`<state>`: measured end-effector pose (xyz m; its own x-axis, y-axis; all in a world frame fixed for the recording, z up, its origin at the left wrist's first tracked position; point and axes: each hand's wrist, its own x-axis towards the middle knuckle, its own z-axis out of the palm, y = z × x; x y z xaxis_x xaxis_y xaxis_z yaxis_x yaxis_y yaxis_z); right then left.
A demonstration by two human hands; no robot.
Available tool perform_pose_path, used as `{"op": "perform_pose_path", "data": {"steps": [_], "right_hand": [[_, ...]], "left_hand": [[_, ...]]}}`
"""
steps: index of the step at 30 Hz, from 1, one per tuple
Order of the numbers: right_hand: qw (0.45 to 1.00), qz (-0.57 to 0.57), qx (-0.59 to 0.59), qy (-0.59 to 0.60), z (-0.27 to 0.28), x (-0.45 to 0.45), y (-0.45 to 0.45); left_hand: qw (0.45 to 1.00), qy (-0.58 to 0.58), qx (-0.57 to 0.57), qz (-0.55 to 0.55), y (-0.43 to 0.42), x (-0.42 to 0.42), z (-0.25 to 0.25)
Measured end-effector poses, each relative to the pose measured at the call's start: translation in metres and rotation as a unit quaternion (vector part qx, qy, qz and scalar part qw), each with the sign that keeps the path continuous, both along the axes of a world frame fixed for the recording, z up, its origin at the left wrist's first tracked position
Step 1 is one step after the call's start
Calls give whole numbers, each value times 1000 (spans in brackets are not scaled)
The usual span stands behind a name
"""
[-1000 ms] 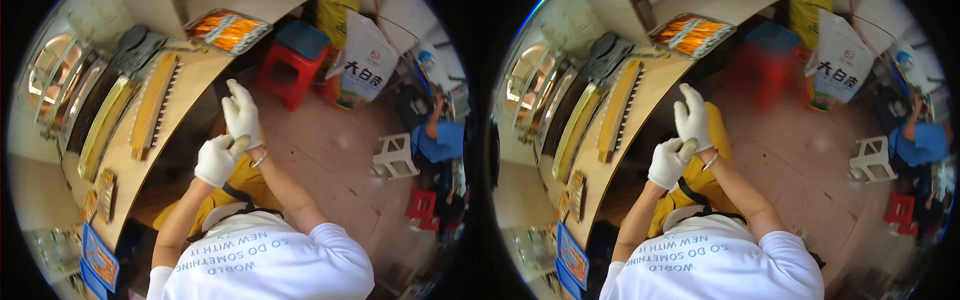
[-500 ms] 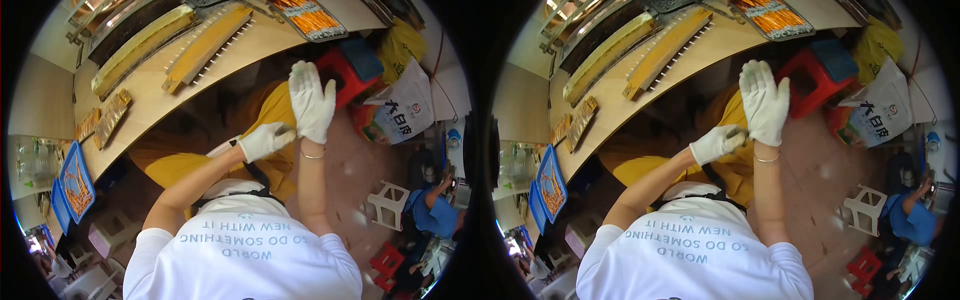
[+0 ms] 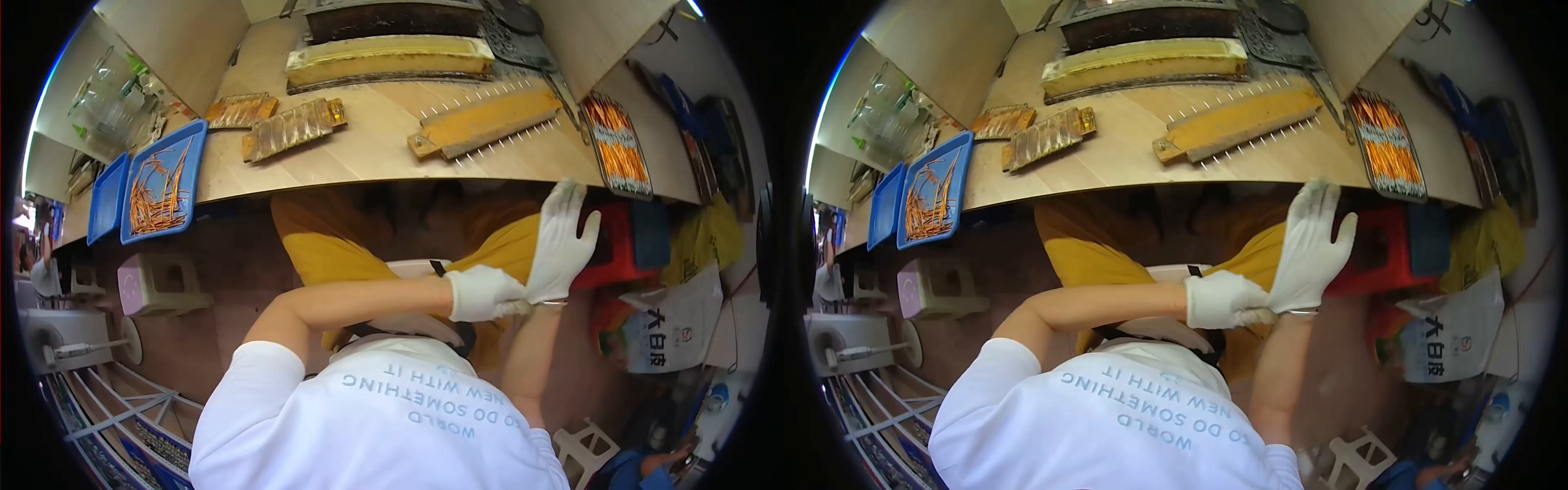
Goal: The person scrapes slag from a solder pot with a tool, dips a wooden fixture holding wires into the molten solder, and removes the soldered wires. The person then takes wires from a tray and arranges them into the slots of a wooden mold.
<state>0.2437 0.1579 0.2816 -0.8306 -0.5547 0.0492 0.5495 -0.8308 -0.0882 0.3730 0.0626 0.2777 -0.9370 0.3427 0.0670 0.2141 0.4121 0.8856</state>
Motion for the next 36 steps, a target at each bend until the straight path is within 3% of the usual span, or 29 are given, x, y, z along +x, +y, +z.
{"op": "perform_pose_path", "data": {"steps": [1,2,5,6,8,9,10,11,13,14,17,19,21,22,24,27,31,32,36], "right_hand": [[1000,30,0,5,0,-5,-2],[998,59,-1,9,1,-10,-5],[985,45,135,98,13,-14,-6],[964,29,225,135,21,-11,-10],[890,34,381,247,29,-7,-19],[830,25,456,320,37,-2,-31],[754,34,536,378,50,7,-47],[713,42,550,433,58,15,-66],[689,83,504,515,57,34,-111],[619,92,516,585,61,46,-135],[487,60,420,764,59,79,-208],[411,31,385,825,50,94,-255],[313,-10,418,853,46,104,-295],[282,-21,427,859,39,104,-310],[238,-6,448,862,32,103,-328],[188,16,448,874,21,99,-335],[183,33,469,863,29,102,-322],[186,40,471,861,31,100,-316],[208,33,463,861,23,93,-299]], "left_hand": [[999,-8,-23,37,-10,4,3],[992,-28,-120,17,-27,2,7],[978,-29,-165,125,-81,22,15],[963,87,-190,167,-105,35,14],[919,109,-160,342,-144,57,26],[891,79,-191,405,-162,68,30],[871,12,-144,469,-174,82,39],[839,42,-198,505,-186,95,36],[811,24,-196,551,-195,120,38],[801,22,-230,552,-197,133,41],[743,44,-236,625,-202,174,52],[687,51,-264,675,-213,206,57],[639,71,-224,733,-237,247,62],[601,36,-174,779,-252,267,64],[513,-68,-192,834,-289,296,69],[492,-198,-336,778,-355,315,67],[503,-365,-433,653,-401,289,61],[526,-373,-424,637,-403,284,62],[531,-333,-425,653,-405,285,45]]}}
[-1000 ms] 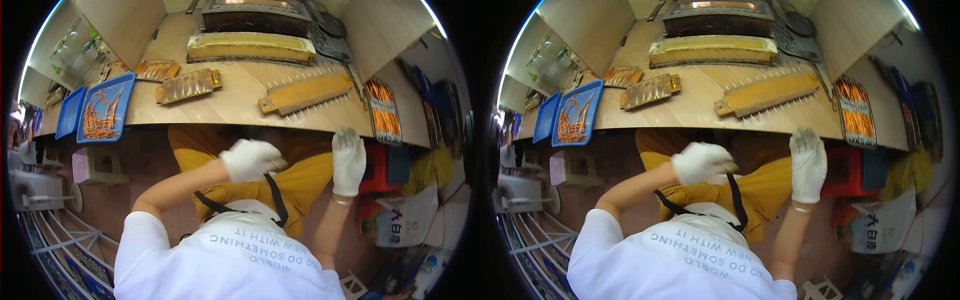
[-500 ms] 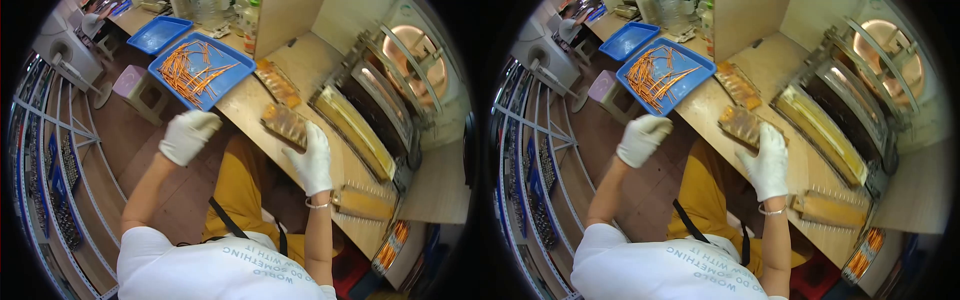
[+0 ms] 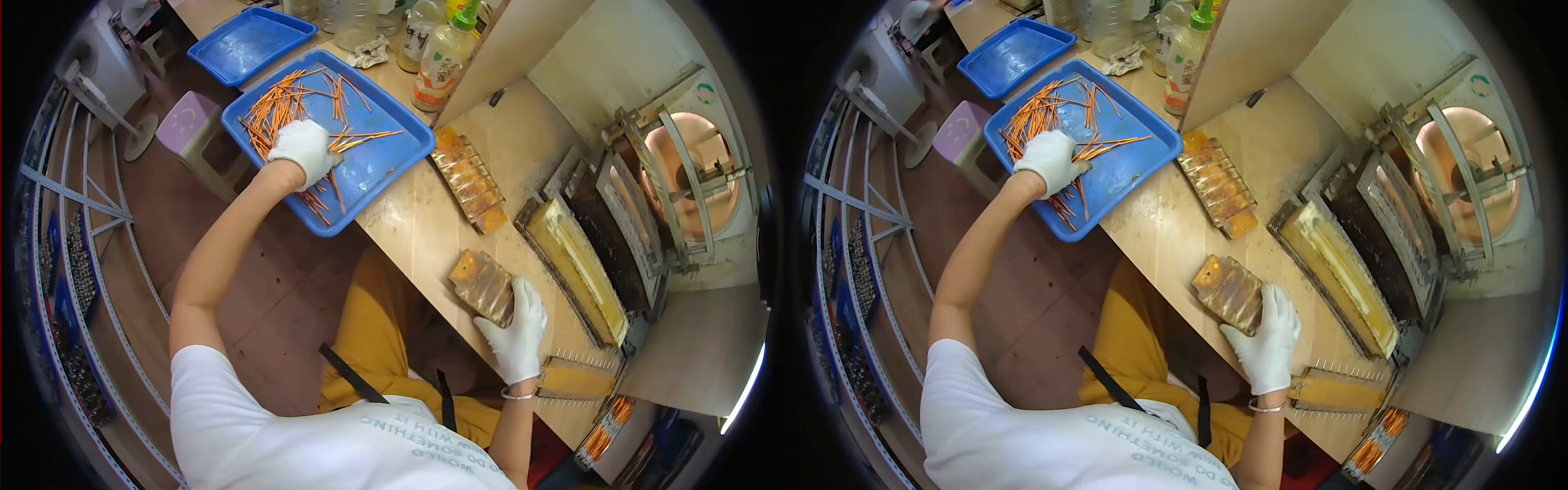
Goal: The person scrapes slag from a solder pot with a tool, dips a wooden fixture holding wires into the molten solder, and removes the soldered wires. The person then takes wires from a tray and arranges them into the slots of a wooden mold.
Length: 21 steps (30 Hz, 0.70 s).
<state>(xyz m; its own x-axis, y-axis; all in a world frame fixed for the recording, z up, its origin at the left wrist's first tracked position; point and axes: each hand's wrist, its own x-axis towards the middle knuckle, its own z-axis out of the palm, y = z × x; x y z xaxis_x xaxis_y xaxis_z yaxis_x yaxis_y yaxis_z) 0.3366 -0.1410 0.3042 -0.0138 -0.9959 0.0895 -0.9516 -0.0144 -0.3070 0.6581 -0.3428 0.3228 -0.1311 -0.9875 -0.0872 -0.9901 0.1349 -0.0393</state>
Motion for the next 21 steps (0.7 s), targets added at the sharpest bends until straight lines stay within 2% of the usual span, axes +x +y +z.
{"op": "perform_pose_path", "data": {"steps": [2,4,7,9,10,11,13,17,19,21], "right_hand": [[998,10,-59,27,-11,-1,3],[994,-17,-75,79,-18,4,5],[994,-27,-83,68,-18,5,3],[993,-37,-85,69,-20,8,4],[993,-38,-87,66,-18,9,3],[993,-38,-90,68,-18,9,4],[994,-35,-81,68,-18,8,3],[992,-48,-99,69,-18,10,2],[990,-24,-119,69,-18,10,1],[984,-3,-140,110,0,20,-1]], "left_hand": [[999,25,-35,-26,1,0,-9],[996,-12,-70,-51,1,-1,-22],[992,-38,-93,-75,-8,5,-32],[997,-9,-51,-53,-9,12,-20],[997,43,-51,-35,-8,17,-12],[998,33,-51,-32,-7,19,-9],[986,142,-84,12,-10,22,0],[969,190,-104,-117,-19,-1,-1],[983,114,-97,-110,-33,-16,-15],[994,49,-39,-87,-40,-28,-22]]}}
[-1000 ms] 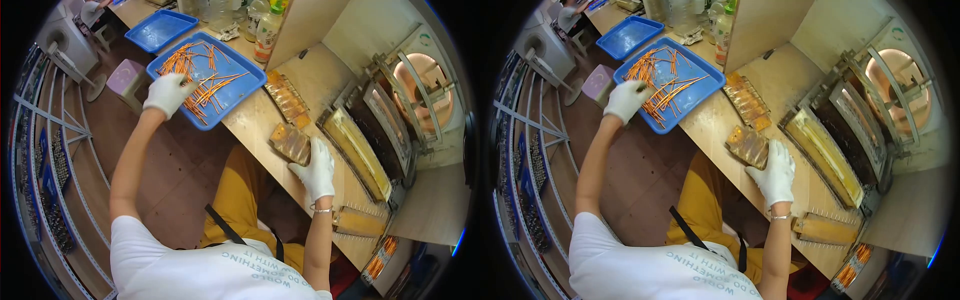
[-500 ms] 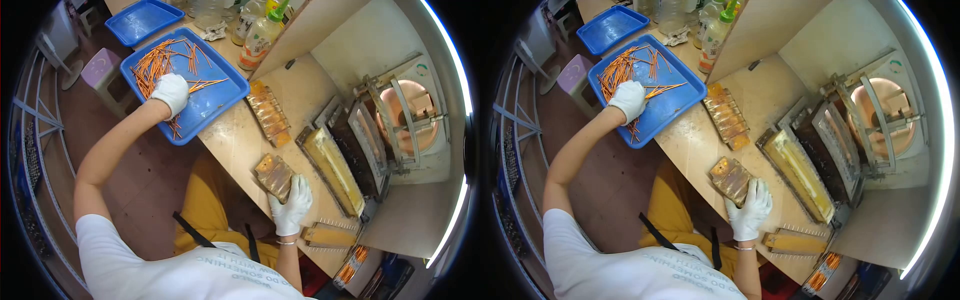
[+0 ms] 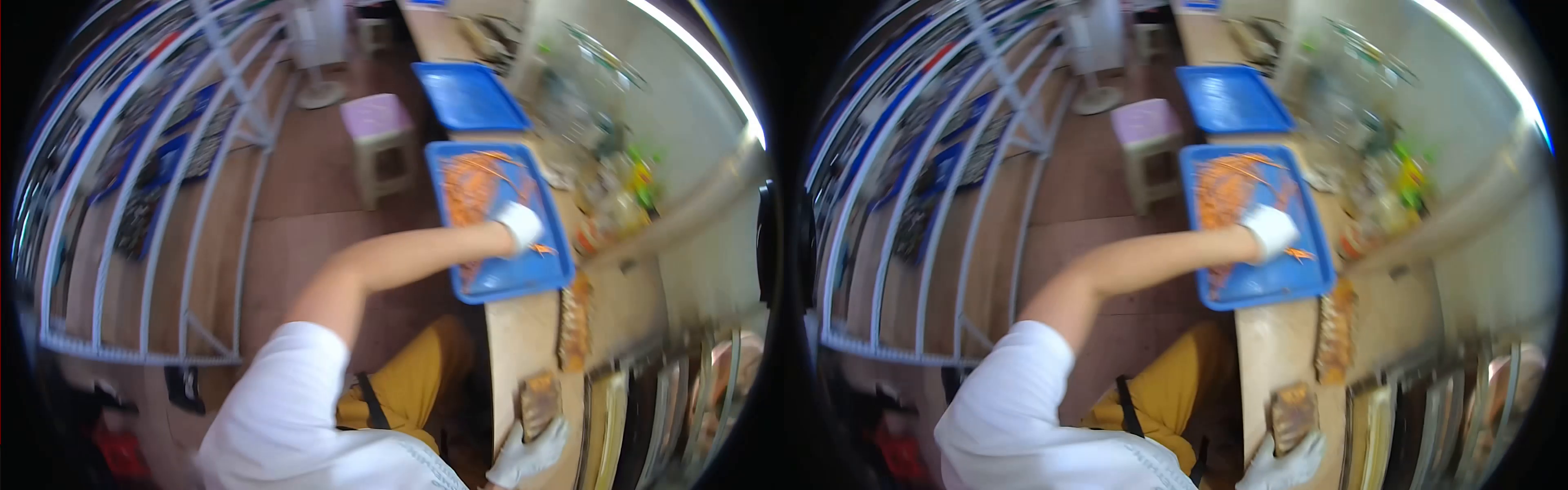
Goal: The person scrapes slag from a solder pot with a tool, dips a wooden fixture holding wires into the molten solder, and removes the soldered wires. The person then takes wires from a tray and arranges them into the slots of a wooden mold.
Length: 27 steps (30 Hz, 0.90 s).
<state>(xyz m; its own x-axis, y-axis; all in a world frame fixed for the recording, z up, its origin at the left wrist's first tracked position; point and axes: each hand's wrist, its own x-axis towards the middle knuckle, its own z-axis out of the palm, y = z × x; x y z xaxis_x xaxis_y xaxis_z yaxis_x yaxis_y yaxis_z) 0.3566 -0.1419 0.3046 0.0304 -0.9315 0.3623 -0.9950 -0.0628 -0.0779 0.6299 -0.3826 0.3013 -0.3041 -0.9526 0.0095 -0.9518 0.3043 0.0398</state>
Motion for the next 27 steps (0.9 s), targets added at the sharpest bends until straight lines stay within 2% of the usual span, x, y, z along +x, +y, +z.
{"op": "perform_pose_path", "data": {"steps": [1,2,4,7,8,9,10,12,14,17,20,21,24,26,27], "right_hand": [[999,8,-16,36,14,7,3],[1000,10,-24,18,20,13,4],[999,11,-35,26,13,11,6],[999,26,-42,11,15,16,7],[999,29,-39,10,26,24,6],[998,43,-34,9,24,24,7],[996,56,-73,9,22,24,7],[991,72,-114,15,22,23,7],[996,52,-68,27,23,23,8],[994,72,-79,22,38,32,3],[992,87,-96,2,53,46,-1],[991,90,-101,-2,55,47,0],[991,88,-102,3,63,52,4],[980,123,-155,39,75,62,6],[979,125,-157,37,70,60,7]], "left_hand": [[1000,7,17,16,-3,-4,-3],[999,-8,24,27,-6,-7,-4],[996,-75,39,-35,-22,-11,-17],[992,-110,61,-33,-24,-23,-20],[981,-145,120,-35,-26,-28,-17],[981,-143,123,-41,-27,-33,-22],[981,-142,124,-47,-20,-32,-17],[979,-156,117,-57,-13,-33,-18],[988,-116,91,-40,-23,-39,-31],[980,-164,82,-71,-14,-39,-21],[989,-108,31,-95,-7,-33,-28],[983,-149,58,-90,-1,-35,-20],[985,-167,5,-36,11,-38,-32],[993,-111,-41,21,7,-43,-49],[988,-147,-32,42,10,-45,-48]]}}
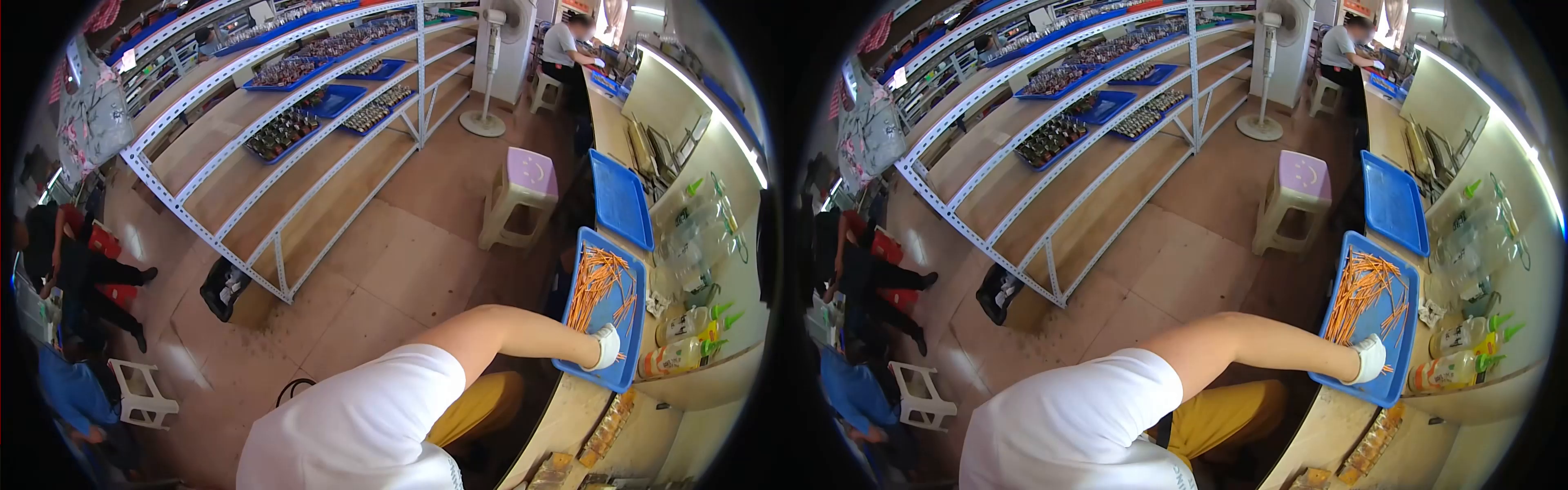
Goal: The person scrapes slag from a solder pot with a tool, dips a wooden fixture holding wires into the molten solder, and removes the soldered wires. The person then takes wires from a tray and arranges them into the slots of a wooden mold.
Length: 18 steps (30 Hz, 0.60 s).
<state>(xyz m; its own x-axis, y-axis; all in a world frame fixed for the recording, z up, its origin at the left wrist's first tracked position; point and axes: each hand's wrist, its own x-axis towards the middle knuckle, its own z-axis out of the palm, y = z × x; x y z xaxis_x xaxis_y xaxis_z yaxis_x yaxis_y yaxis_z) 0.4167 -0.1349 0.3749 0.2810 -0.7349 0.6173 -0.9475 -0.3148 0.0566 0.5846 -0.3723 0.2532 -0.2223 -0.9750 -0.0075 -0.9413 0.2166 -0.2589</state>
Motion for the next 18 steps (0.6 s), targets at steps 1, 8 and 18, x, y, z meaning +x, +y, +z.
{"op": "perform_pose_path", "data": {"steps": [1,8,18], "right_hand": [[998,-38,44,-36,-10,-6,1],[996,-55,61,-38,-52,-36,2],[980,-115,152,-64,-94,-73,-5]], "left_hand": [[1000,1,-2,3,3,-2,1],[985,66,-98,130,-6,-12,-9],[879,441,-168,72,2,84,43]]}}
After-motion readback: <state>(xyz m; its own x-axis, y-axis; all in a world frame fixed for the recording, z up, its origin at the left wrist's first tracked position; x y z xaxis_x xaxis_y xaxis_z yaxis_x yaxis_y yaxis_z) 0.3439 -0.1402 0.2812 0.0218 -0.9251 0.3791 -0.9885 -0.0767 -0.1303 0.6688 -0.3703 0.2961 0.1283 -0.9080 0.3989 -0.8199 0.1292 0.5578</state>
